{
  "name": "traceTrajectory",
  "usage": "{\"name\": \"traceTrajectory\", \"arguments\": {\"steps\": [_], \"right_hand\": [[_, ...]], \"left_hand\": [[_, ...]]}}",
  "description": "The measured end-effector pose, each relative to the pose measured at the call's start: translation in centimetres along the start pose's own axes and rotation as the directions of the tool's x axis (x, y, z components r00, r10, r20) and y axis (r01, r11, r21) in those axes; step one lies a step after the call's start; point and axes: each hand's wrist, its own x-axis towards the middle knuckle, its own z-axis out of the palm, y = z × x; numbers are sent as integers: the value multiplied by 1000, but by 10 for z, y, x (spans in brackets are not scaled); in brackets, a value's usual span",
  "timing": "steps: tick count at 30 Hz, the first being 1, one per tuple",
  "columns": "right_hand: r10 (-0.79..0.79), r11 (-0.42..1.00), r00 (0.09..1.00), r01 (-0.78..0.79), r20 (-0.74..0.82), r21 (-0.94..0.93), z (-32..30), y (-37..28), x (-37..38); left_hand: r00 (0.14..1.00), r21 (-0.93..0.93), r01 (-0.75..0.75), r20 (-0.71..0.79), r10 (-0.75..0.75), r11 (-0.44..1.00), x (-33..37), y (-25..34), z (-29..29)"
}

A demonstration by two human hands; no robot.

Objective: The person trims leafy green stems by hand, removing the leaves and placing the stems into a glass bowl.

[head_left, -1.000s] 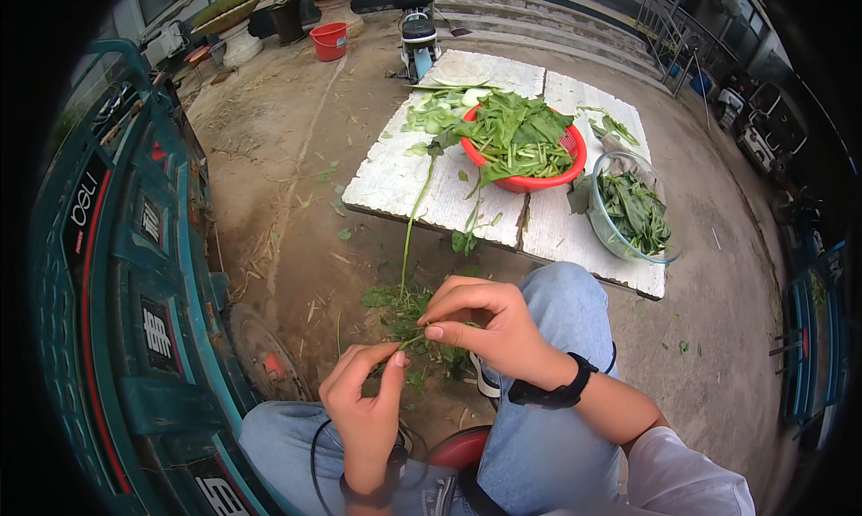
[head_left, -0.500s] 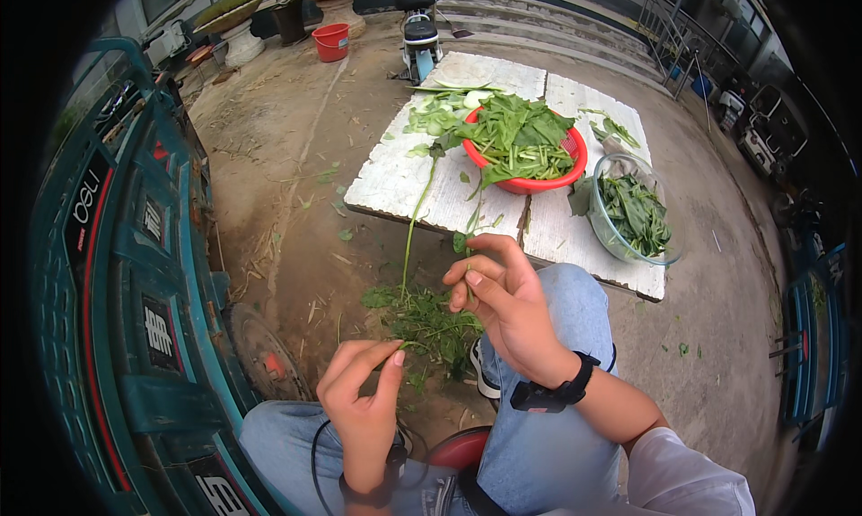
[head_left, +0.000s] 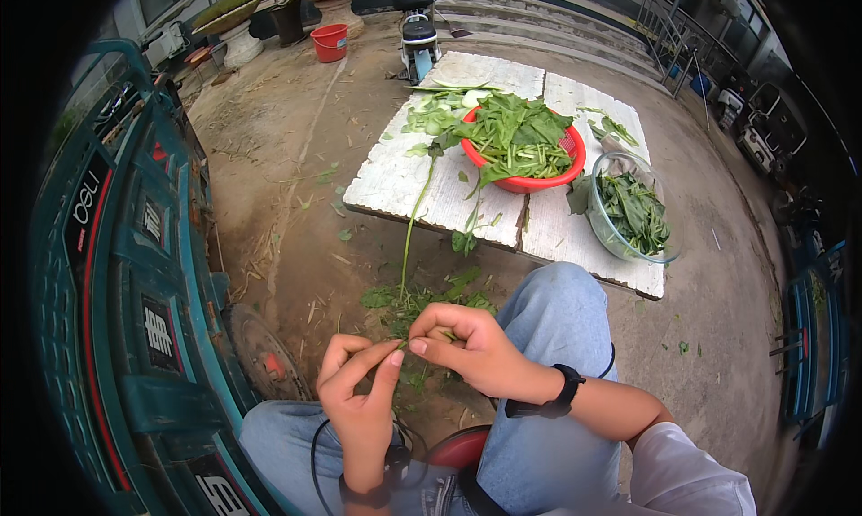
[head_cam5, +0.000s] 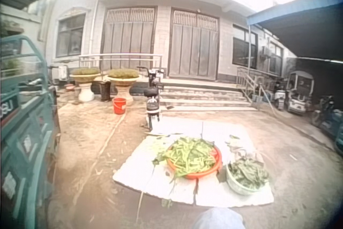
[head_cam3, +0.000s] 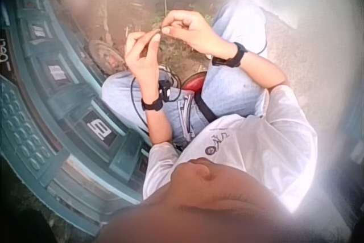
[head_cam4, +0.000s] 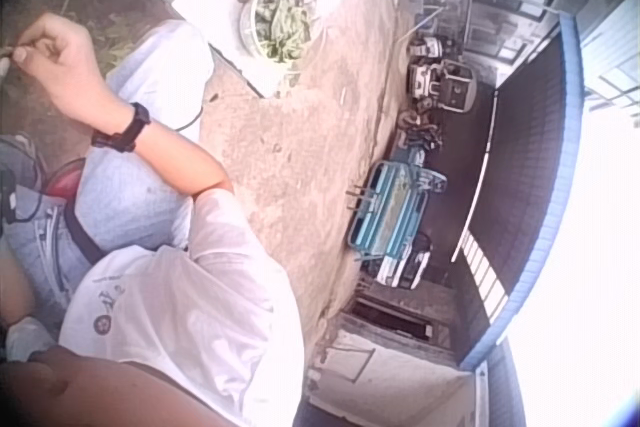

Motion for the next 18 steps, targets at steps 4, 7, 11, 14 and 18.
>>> {"name": "traceTrajectory", "arguments": {"steps": [4, 7, 11, 14, 18], "right_hand": [[37, 998, 999, -37, -4, 46, 2, -3, 0], [46, 998, 999, -47, 24, 36, 1, 0, 0], [60, 998, 997, -60, 38, -1, 2, 11, 2], [71, 997, 997, -70, 41, -8, 3, 18, 3], [97, 993, 995, -96, 0, -71, -1, 10, 4]], "left_hand": [[996, -150, 85, 15, -83, 985, -1, 1, 1], [995, -238, 97, 32, -91, 967, -3, -5, 2], [993, -354, 113, 13, -116, 928, -5, -5, 7], [991, -437, 110, -25, -135, 893, -5, -6, 8], [970, -557, 48, -172, -172, 829, -2, -11, 1]]}}
